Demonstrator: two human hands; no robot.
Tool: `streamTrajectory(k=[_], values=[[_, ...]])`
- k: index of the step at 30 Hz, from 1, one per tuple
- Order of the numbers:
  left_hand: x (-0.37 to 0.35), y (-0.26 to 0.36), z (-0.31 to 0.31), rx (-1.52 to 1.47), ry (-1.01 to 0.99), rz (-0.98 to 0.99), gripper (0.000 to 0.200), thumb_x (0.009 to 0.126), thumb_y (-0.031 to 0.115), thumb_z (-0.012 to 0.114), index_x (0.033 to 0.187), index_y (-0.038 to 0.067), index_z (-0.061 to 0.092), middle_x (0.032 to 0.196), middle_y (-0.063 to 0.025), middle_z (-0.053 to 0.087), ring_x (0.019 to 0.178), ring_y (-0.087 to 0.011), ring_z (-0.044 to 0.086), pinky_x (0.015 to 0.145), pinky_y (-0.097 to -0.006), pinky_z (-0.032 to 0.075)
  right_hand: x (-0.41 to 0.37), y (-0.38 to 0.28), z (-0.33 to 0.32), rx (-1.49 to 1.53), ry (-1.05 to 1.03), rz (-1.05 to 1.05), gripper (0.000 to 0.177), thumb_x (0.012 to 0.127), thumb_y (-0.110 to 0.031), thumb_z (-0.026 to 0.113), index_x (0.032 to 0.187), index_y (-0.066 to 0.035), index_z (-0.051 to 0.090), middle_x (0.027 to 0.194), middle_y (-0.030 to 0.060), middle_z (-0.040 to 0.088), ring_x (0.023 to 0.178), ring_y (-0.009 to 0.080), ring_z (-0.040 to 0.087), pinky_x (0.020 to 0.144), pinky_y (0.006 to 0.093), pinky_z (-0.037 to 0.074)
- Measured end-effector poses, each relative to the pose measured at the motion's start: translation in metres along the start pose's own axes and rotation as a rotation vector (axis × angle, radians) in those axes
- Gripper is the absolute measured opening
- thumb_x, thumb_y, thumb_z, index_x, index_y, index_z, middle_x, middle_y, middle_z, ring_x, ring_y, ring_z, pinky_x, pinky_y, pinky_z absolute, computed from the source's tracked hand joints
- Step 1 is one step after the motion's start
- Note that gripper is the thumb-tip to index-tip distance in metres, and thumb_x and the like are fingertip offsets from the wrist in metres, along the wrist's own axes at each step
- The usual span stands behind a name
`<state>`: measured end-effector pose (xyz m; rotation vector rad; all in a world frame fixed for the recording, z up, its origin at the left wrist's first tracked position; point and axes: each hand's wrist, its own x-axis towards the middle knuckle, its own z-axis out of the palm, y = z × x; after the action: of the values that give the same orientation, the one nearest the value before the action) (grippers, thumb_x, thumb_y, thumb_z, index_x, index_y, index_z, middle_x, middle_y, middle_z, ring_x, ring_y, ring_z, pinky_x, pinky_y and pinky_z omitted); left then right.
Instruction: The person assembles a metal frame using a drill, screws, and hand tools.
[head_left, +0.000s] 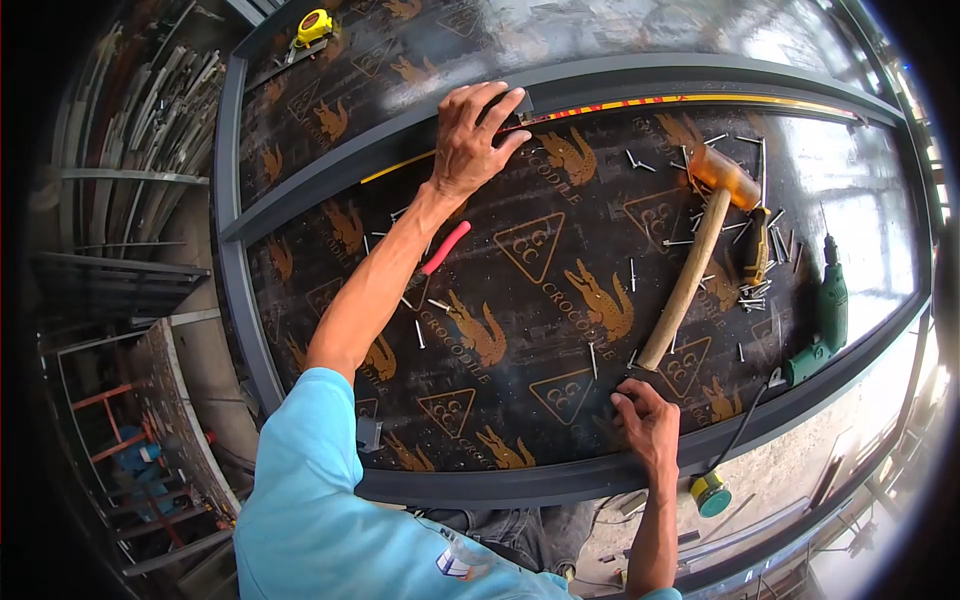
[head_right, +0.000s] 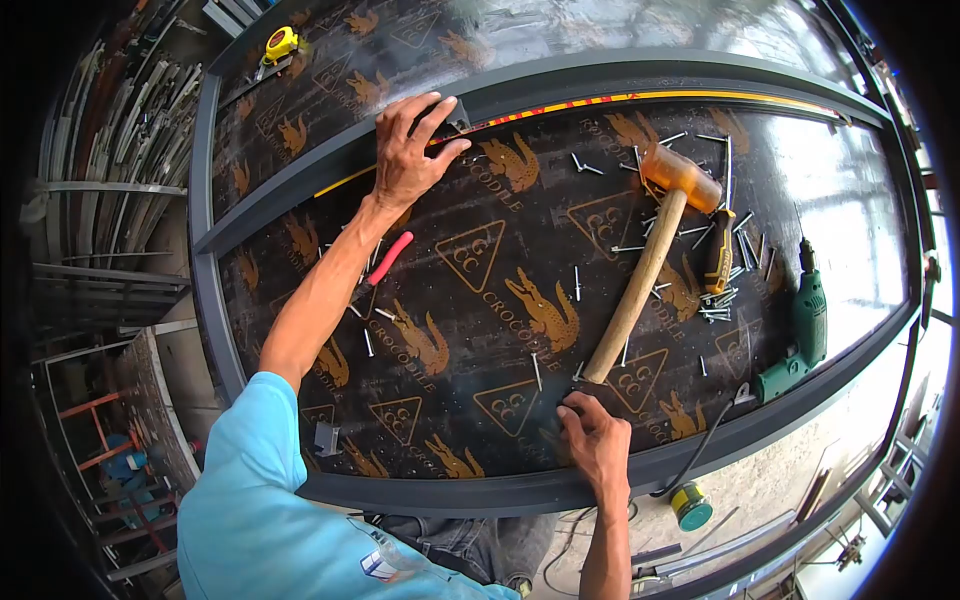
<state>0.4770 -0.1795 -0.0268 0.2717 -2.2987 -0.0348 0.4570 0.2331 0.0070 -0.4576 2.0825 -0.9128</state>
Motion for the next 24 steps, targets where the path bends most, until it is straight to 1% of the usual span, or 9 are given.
streamTrajectory(k=[1,5,7,9,13,19,21,22,24], values=[[0.000,-0.003,0.000,0.008,-0.021,0.017,0.058,0.067,0.022,0.081,0.119,0.015,0.058,0.116,-0.0010,0.055,0.111,-0.0207,0.049,0.097,-0.0373,0.035,0.001,-0.001,0.000,0.006,0.001,0.005,0.016,0.083,-0.010,0.067,0.097,-0.005,0.066,0.056,0.0046,0.062,0.052,0.0068,0.057,0.050,0.0231,0.043],[0.004,-0.010,0.000,0.026,-0.017,0.045,0.055,0.068,0.026,0.081,0.117,0.014,0.061,0.118,-0.0004,0.058,0.110,-0.0197,0.051,0.095,-0.0352,0.036,-0.001,-0.003,-0.001,-0.004,-0.011,0.031,0.015,0.083,-0.009,0.067,0.097,-0.005,0.066,0.055,0.0043,0.061,0.051,0.0068,0.057,0.049,0.0231,0.043],[0.006,-0.009,0.001,0.040,-0.010,0.055,0.053,0.068,0.026,0.080,0.117,0.014,0.061,0.117,0.0003,0.059,0.109,-0.0198,0.053,0.094,-0.0350,0.037,0.000,-0.002,-0.001,-0.005,-0.008,0.027,0.015,0.083,-0.009,0.066,0.097,-0.005,0.066,0.055,0.0041,0.061,0.050,0.0069,0.056,0.049,0.0232,0.044],[0.008,-0.007,0.003,0.078,0.011,0.023,0.053,0.069,0.027,0.080,0.116,0.014,0.062,0.117,0.0002,0.059,0.110,-0.0197,0.053,0.094,-0.0358,0.036,0.000,-0.002,0.000,0.005,0.002,0.039,0.014,0.083,-0.009,0.066,0.096,-0.005,0.066,0.056,0.0041,0.061,0.050,0.0072,0.057,0.049,0.0233,0.044],[0.006,-0.007,0.009,0.133,0.031,0.042,0.051,0.071,0.032,0.079,0.116,0.015,0.062,0.117,-0.0001,0.060,0.111,-0.0188,0.053,0.096,-0.0375,0.035,0.000,-0.004,-0.002,0.007,-0.011,0.058,0.014,0.083,-0.009,0.066,0.097,-0.005,0.066,0.057,0.0042,0.061,0.050,0.0074,0.056,0.049,0.0234,0.044],[0.007,-0.008,0.011,0.148,0.021,0.024,0.047,0.072,0.034,0.078,0.114,0.017,0.064,0.117,0.0012,0.061,0.110,-0.0184,0.054,0.095,-0.0363,0.036,0.001,-0.005,-0.001,0.013,-0.011,0.061,0.015,0.083,-0.009,0.066,0.097,-0.005,0.066,0.055,0.0036,0.060,0.049,0.0071,0.055,0.049,0.0229,0.043],[0.009,-0.006,0.011,0.155,0.023,0.024,0.047,0.071,0.034,0.078,0.113,0.017,0.064,0.117,0.0012,0.061,0.109,-0.0186,0.054,0.095,-0.0363,0.036,0.001,-0.008,-0.003,0.043,-0.044,0.122,0.014,0.083,-0.008,0.066,0.097,-0.003,0.066,0.061,0.0036,0.062,0.053,0.0075,0.057,0.050,0.0225,0.044],[0.009,-0.004,0.011,0.164,0.023,0.023,0.046,0.071,0.033,0.078,0.112,0.017,0.064,0.116,0.0012,0.061,0.109,-0.0189,0.054,0.094,-0.0364,0.037,0.000,-0.007,-0.004,0.041,-0.041,0.122,0.014,0.083,-0.008,0.066,0.097,-0.003,0.066,0.061,0.0036,0.062,0.053,0.0075,0.057,0.050,0.0225,0.044],[0.010,-0.003,0.010,0.163,0.023,0.017,0.046,0.071,0.033,0.078,0.112,0.017,0.065,0.116,0.0011,0.061,0.108,-0.0192,0.054,0.094,-0.0362,0.038,-0.005,-0.001,-0.005,0.194,0.090,-0.065,0.013,0.084,-0.005,0.066,0.096,0.000,0.065,0.069,0.0036,0.064,0.059,0.0085,0.059,0.054,0.0223,0.046]])
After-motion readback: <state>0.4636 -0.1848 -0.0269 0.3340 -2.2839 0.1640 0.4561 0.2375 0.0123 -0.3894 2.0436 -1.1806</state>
